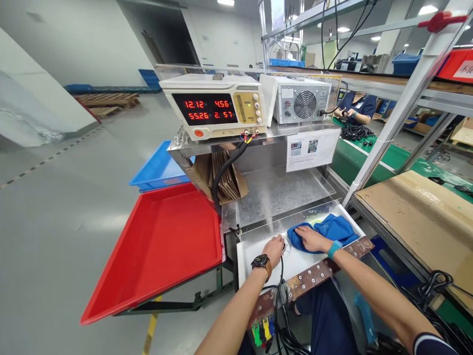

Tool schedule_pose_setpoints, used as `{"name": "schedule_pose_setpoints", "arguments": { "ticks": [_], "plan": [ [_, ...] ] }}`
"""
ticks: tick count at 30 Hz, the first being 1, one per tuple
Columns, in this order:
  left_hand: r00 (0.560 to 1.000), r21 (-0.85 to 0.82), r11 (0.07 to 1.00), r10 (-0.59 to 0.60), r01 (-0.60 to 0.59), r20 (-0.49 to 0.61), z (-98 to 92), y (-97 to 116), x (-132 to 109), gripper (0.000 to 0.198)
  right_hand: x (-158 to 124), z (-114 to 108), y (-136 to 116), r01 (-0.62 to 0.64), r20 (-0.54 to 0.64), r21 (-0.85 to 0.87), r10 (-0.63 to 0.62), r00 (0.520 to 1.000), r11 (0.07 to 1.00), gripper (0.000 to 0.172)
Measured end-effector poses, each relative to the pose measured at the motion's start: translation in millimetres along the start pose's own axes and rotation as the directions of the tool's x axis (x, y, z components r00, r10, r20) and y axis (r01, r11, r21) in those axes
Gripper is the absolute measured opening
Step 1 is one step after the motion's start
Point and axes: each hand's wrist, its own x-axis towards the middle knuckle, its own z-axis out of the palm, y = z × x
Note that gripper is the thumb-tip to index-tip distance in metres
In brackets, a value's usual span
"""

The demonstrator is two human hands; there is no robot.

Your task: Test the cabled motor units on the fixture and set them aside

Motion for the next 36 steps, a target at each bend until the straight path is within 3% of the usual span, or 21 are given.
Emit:
{"name": "schedule_pose_setpoints", "arguments": {
  "ticks": [3, 5, 7, 9, 11, 12, 14, 16, 18, 20, 21, 24, 26, 28, 31, 36],
  "plan": [
    [1.0, -0.004, 1.0, -0.003, 0.003, -0.015, 1.6, -0.7, 0.1, 0.026, -30.4, -29.0, 14.8, 0.007, -0.026, 0.218, -0.001, 1.0, 0.976, 0.055],
    [1.0, -0.011, 1.0, -0.004, 0.004, -0.026, 2.5, -1.3, 0.2, 0.026, -50.9, -43.2, 24.6, -0.064, -0.149, 0.205, 0.096, 0.984, 0.977, 0.048],
    [1.0, -0.019, 1.0, -0.003, 0.003, -0.03, 2.8, -1.4, 0.1, 0.024, -66.5, -47.6, 33.9, -0.269, -0.279, 0.101, 0.287, 0.916, 0.958, 0.04],
    [1.0, -0.025, 1.0, -0.004, 0.003, -0.031, 2.6, -0.9, -0.4, 0.024, -75.2, -42.7, 42.1, -0.513, -0.324, 0.009, 0.488, 0.811, 0.858, 0.049],
    [0.999, -0.029, 1.0, -0.008, 0.007, -0.033, 1.8, 0.3, -1.6, 0.025, -77.6, -33.3, 47.7, -0.654, -0.258, -0.046, 0.624, 0.738, 0.755, 0.069],
    [0.999, -0.029, 1.0, -0.012, 0.011, -0.034, 1.3, 1.0, -2.4, 0.026, -76.9, -28.9, 48.8, -0.681, -0.202, -0.059, 0.659, 0.724, 0.73, 0.069],
    [0.999, -0.026, 0.999, -0.021, 0.02, -0.031, 0.0, 2.4, -3.9, 0.027, -73.5, -24.3, 46.1, -0.695, -0.125, -0.063, 0.686, 0.717, 0.716, 0.048],
    [0.999, -0.023, 0.999, -0.028, 0.028, -0.024, -1.3, 3.2, -4.9, 0.025, -68.9, -26.2, 35.1, -0.683, -0.189, -0.063, 0.664, 0.724, 0.727, 0.027],
    [0.999, -0.019, 0.999, -0.03, 0.03, -0.019, -2.3, 3.7, -5.2, 0.026, -63.3, -31.2, 16.4, -0.63, -0.362, -0.109, 0.56, 0.745, 0.769, 0.026],
    [0.999, -0.012, 0.999, -0.032, 0.031, -0.017, -3.3, 4.2, -5.2, 0.028, -55.4, -33.0, -5.5, -0.508, -0.473, -0.204, 0.37, 0.8, 0.837, 0.027],
    [0.999, -0.007, 0.999, -0.034, 0.033, -0.018, -3.9, 4.5, -5.2, 0.028, -50.2, -31.1, -15.4, -0.411, -0.462, -0.254, 0.264, 0.847, 0.875, 0.029],
    [0.999, 0.005, 0.999, -0.038, 0.039, -0.022, -6.1, 5.8, -5.7, 0.027, -30.6, -14.3, -30.9, -0.096, -0.245, -0.294, 0.022, 0.969, 0.951, 0.043],
    [0.999, 0.012, 0.999, -0.035, 0.035, -0.025, -7.4, 6.4, -6.1, 0.026, -17.5, -0.2, -27.2, 0.016, -0.06, -0.234, -0.031, 0.998, 0.972, 0.059],
    [0.999, 0.017, 0.999, -0.029, 0.029, -0.027, -7.8, 6.4, -6.3, 0.026, -8.5, 9.1, -17.3, 0.054, 0.072, -0.168, -0.042, 0.996, 0.984, 0.069],
    [0.999, 0.012, 1.0, -0.022, 0.022, -0.03, -6.3, 5.6, -5.8, 0.027, -6.9, 10.6, -5.4, 0.042, 0.153, -0.104, -0.026, 0.988, 0.994, 0.076],
    [0.999, -0.011, 1.0, -0.027, 0.027, -0.042, -1.6, 4.3, -4.3, 0.026, -27.6, 1.1, -8.0, -0.021, 0.302, 0.047, 0.005, 0.953, 0.999, 0.073]
  ]
}}
